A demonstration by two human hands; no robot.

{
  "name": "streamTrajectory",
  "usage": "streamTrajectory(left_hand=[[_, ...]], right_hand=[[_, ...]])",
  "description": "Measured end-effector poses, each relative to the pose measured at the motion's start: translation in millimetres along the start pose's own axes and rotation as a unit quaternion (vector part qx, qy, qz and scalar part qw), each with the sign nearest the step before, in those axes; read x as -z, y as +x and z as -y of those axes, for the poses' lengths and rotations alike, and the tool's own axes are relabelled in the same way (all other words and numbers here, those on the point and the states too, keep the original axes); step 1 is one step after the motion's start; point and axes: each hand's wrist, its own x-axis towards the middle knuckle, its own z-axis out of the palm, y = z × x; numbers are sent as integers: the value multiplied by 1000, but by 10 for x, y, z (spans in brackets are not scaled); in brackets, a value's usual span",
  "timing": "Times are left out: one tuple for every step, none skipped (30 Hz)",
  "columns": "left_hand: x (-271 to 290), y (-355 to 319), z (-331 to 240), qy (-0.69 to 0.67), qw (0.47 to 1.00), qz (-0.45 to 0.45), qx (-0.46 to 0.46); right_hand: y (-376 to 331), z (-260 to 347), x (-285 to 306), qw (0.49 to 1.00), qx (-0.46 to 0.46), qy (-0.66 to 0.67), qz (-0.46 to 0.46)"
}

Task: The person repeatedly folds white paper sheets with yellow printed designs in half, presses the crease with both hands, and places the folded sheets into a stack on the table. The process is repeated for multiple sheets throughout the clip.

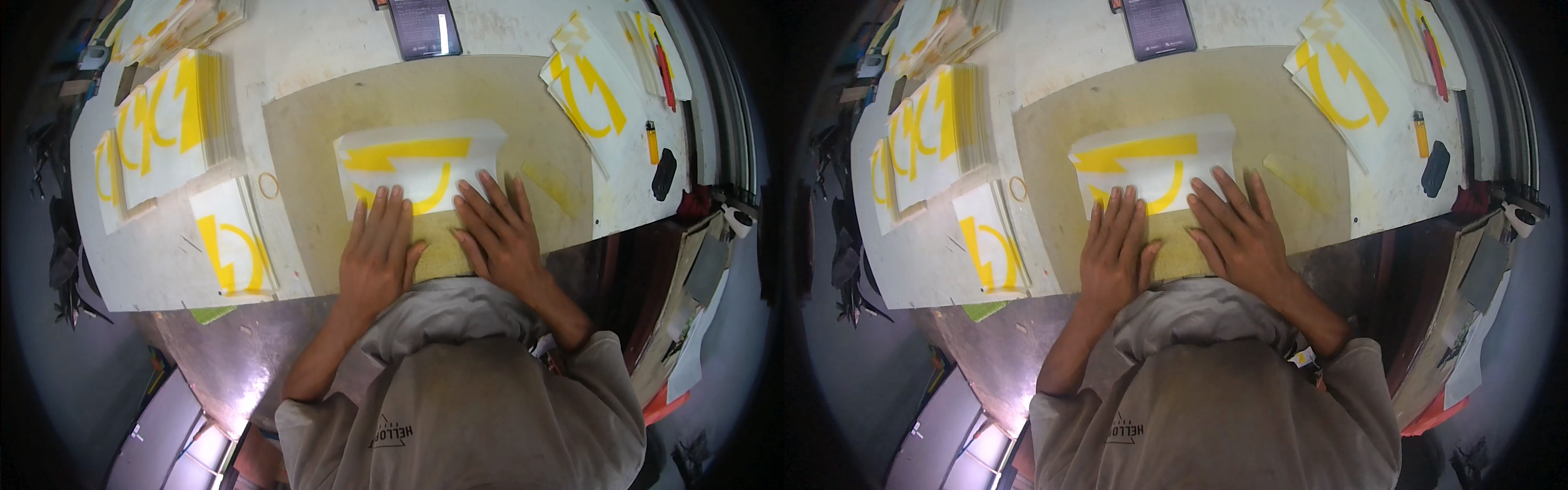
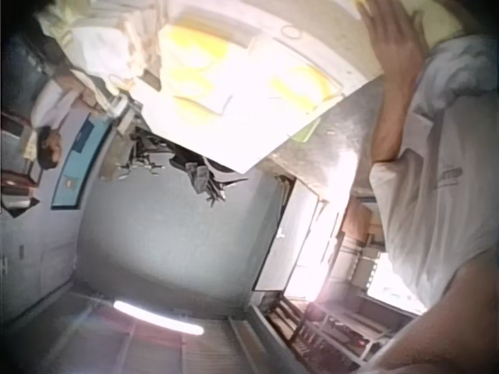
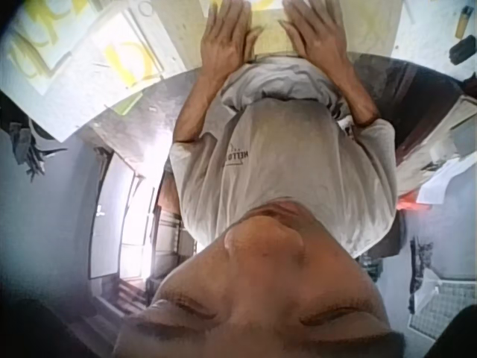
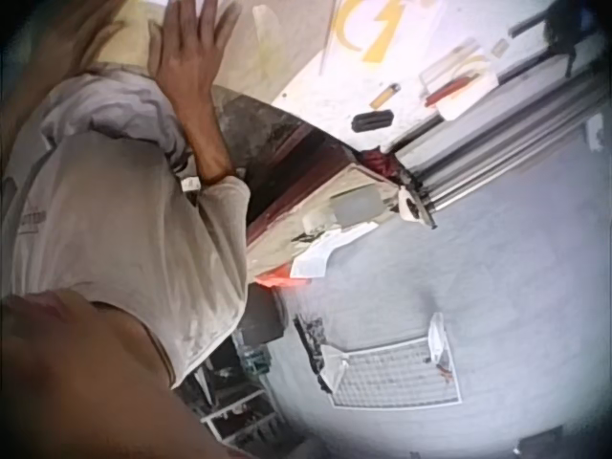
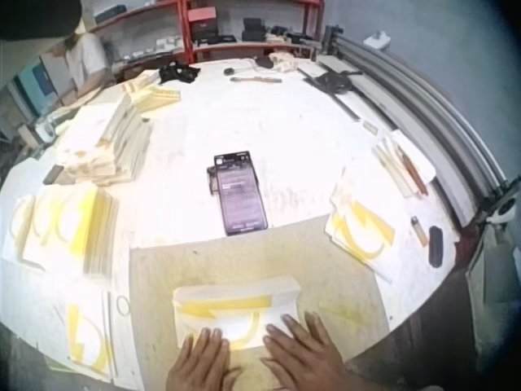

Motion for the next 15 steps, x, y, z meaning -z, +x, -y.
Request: streamTrajectory(left_hand=[[1,3,1,-1,1000,2,1],[2,4,2,-2,1000,3,2],[4,5,3,-4,1000,4,2],[6,7,6,-5,1000,5,3],[10,8,10,-6,1000,9,5],[15,10,12,-8,1000,12,6],[16,1,19,-9,1000,15,9],[16,-2,23,-10,1000,15,10],[16,-3,26,-11,1000,14,10],[16,1,31,-12,1000,13,11],[21,4,41,-12,1000,20,11],[32,6,56,-12,1000,27,11],[45,-1,72,-12,999,34,11],[62,-20,81,7,999,43,14],[84,-49,86,25,998,52,17]], right_hand=[[-3,2,2,1000,-1,-2,2],[-2,6,11,1000,-3,-4,3],[-5,8,16,1000,-5,-6,5],[-6,7,14,1000,-5,-7,5],[-9,5,14,1000,-7,-8,5],[-12,3,15,1000,-8,-9,5],[-12,-1,4,1000,-5,-12,4],[-12,-5,-4,1000,-3,-15,3],[-14,-6,-11,1000,-1,-18,2],[-14,-6,-13,1000,-1,-19,4],[-14,-4,-11,1000,-2,-20,5],[-12,-3,-6,1000,-3,-20,7],[-11,-4,-3,1000,-2,-25,9],[-9,-7,3,1000,-1,-29,10],[-13,-7,6,999,1,-33,11]])
